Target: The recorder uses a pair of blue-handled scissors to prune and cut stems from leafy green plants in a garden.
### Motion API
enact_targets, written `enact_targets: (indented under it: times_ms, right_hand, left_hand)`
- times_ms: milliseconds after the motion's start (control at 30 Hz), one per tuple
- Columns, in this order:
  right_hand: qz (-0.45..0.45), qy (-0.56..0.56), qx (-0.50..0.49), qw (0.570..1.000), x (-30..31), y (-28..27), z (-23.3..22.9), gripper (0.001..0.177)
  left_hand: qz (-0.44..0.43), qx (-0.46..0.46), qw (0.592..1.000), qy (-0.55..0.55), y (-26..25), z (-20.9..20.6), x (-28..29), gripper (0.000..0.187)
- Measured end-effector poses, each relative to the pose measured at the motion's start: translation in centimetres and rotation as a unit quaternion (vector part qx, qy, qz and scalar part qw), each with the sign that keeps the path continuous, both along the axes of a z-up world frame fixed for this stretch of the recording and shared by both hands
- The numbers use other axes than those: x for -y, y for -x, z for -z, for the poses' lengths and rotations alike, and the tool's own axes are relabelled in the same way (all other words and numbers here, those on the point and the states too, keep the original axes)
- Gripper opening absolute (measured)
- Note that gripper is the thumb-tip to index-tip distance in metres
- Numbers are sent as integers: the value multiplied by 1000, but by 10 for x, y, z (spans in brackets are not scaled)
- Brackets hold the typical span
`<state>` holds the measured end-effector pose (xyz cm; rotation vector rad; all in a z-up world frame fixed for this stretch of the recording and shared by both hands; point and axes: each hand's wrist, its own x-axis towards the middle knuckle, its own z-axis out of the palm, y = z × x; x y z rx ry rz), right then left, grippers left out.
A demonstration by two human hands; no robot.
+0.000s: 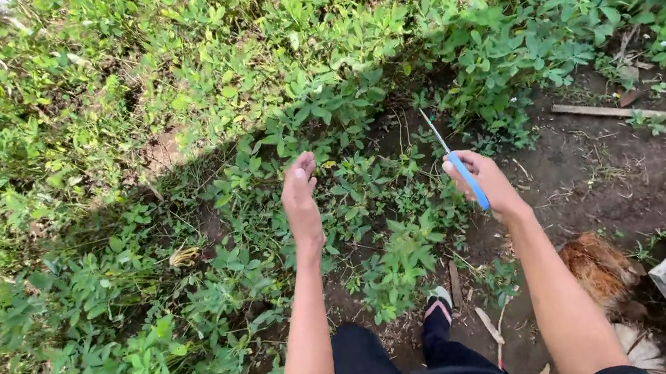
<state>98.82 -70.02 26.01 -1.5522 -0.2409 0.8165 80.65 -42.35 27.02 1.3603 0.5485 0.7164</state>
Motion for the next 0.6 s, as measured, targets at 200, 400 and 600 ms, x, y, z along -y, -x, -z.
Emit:
enact_targets:
  times_ms: [200, 400, 600]
  right_hand:
    - [-50, 62, 74, 994, -25, -51, 29, 37]
    - [-24, 47, -29, 998, -73, -60, 51, 35]
    - [6, 96, -22, 995, -114, -71, 71, 36]
  left_hand:
    - [-20, -48, 999, 8, -27, 17, -14, 58]
    - [-13, -48, 999, 8, -41, 43, -57, 56]
    - [42, -102, 994, 2, -94, 47, -123, 56]
